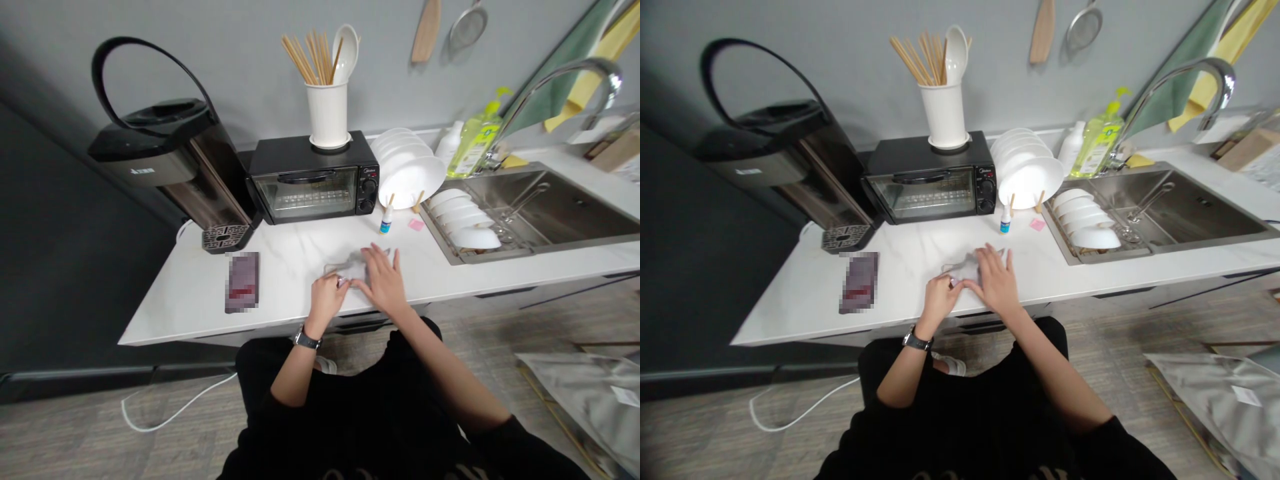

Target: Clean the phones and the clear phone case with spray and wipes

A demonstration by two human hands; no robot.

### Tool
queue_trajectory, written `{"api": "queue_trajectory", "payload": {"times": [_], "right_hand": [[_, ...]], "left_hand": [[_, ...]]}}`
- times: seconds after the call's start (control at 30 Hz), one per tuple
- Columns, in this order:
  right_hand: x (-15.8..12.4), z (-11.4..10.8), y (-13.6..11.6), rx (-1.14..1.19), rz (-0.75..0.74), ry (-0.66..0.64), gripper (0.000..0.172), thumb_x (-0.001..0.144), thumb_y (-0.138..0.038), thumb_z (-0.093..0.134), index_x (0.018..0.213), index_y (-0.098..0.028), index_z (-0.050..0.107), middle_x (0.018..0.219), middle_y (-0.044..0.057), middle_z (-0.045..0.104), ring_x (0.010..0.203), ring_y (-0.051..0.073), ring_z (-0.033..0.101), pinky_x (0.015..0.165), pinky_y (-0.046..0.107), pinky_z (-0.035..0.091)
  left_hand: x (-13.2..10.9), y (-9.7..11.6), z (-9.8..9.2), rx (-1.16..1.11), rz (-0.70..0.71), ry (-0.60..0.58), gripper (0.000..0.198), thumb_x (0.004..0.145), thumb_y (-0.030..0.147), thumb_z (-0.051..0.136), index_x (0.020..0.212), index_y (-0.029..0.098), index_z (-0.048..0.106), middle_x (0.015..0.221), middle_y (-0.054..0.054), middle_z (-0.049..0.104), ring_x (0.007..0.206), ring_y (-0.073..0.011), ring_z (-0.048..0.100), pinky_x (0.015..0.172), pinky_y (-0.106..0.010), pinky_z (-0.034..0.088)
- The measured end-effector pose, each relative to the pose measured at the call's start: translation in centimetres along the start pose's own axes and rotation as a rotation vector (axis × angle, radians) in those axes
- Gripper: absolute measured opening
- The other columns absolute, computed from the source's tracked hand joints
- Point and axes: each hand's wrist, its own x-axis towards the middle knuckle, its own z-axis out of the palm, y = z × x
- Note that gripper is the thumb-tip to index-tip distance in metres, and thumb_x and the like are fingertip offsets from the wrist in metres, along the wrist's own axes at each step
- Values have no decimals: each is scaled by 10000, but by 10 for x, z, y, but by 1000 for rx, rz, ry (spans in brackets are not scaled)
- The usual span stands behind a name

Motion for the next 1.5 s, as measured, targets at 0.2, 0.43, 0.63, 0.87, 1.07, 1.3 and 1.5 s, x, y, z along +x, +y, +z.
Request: {"api": "queue_trajectory", "payload": {"times": [0.2,0.43,0.63,0.87,1.07,1.3,1.5], "right_hand": [[-6,0,-10,-11,-164,-80,868,1025,-665,406,1660,-100,227,1695,213,304,1606,390,169,1265,654,157],[-6,2,-10,-47,116,30,856,1056,-638,335,1669,-68,158,1663,237,359,1589,395,226,1259,668,125],[-14,5,-29,27,-303,-176,838,1035,-663,393,1670,-146,218,1699,171,322,1604,336,204,1283,579,158],[-8,-5,-4,-50,117,70,723,1057,-582,401,1579,-83,385,1575,240,483,1568,425,248,1228,682,179],[-9,-4,-17,42,-250,-111,682,1062,-568,415,1593,-141,394,1524,185,562,1466,329,448,1277,575,171],[0,-20,-11,24,-154,18,481,1104,-406,371,1471,-143,536,1422,153,640,1451,310,456,1286,568,129],[6,-34,-4,51,-35,134,411,1100,-338,350,1304,-153,654,1210,136,731,1297,307,583,1270,606,167]], "left_hand": [[-2,-5,1,-48,20,-9,125,933,252,632,907,194,739,856,-69,759,786,-221,724,699,-285,526],[-2,-3,1,-103,86,42,151,965,243,603,941,198,746,902,-55,756,841,-195,717,772,-278,534],[-7,-8,3,-107,34,-1,81,826,95,655,837,143,719,777,-63,737,702,-206,677,670,-289,521],[-4,0,-1,-167,145,40,160,981,250,604,1010,194,750,962,-63,766,894,-205,718,804,-296,544],[-5,-9,2,-243,139,82,105,899,165,644,866,164,744,881,-82,768,780,-217,719,755,-314,588],[-9,5,0,-227,308,248,219,931,147,584,1081,161,744,1025,-111,775,934,-238,741,847,-353,608],[-12,14,-27,-141,394,263,412,910,31,506,1231,200,700,1179,-78,770,1059,-199,741,953,-326,600]]}}
